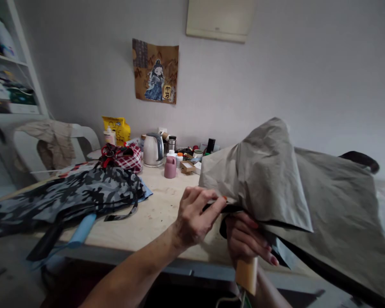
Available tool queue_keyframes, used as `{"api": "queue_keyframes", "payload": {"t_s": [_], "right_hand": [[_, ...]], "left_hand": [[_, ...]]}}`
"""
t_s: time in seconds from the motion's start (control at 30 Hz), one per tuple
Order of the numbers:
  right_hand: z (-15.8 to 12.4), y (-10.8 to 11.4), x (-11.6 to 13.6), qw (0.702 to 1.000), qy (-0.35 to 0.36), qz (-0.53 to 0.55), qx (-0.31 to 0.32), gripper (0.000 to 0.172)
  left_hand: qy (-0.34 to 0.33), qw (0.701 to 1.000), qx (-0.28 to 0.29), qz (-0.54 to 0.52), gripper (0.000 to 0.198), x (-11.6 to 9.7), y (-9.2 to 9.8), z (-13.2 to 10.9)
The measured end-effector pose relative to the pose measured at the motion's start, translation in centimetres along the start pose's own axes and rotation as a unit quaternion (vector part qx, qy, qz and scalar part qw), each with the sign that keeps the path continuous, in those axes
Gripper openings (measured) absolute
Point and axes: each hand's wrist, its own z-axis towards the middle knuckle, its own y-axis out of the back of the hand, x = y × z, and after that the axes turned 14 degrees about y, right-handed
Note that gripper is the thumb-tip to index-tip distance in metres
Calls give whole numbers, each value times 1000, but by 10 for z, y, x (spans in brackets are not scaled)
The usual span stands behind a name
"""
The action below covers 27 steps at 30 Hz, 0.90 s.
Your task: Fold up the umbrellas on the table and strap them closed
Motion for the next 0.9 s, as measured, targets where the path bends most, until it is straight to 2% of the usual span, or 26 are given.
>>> {"api": "queue_keyframes", "payload": {"t_s": [0.13, 0.2, 0.43, 0.57, 0.73, 0.8, 0.83, 0.9], "right_hand": [[7, 0, 0, 999, -37, -13, 0, 25], [8, 1, 2, 999, -30, -2, -25, 30], [-15, 12, 20, 997, -46, -26, -58, 35], [-17, 19, 23, 996, -72, -51, -20, 37], [-7, 28, 18, 991, -121, -33, 50, 25], [-8, 31, 20, 989, -126, -48, 68, 9], [-10, 31, 22, 987, -128, -72, 64, 6], [-19, 30, 31, 978, -129, -161, 17, 22]], "left_hand": [[3, 999, -27, -23, 17, -6, 7, 4], [-3, 999, -26, -30, 16, -8, 9, 3], [22, 998, -59, -17, 18, -1, 11, -2], [35, 997, -64, -19, 17, 0, 10, -1], [33, 996, -78, -37, 19, -2, 9, 5], [28, 996, -73, -39, 15, -3, 9, 5], [31, 997, -61, -37, 15, -3, 10, 5], [48, 998, -4, -39, 14, -5, 11, 6]]}}
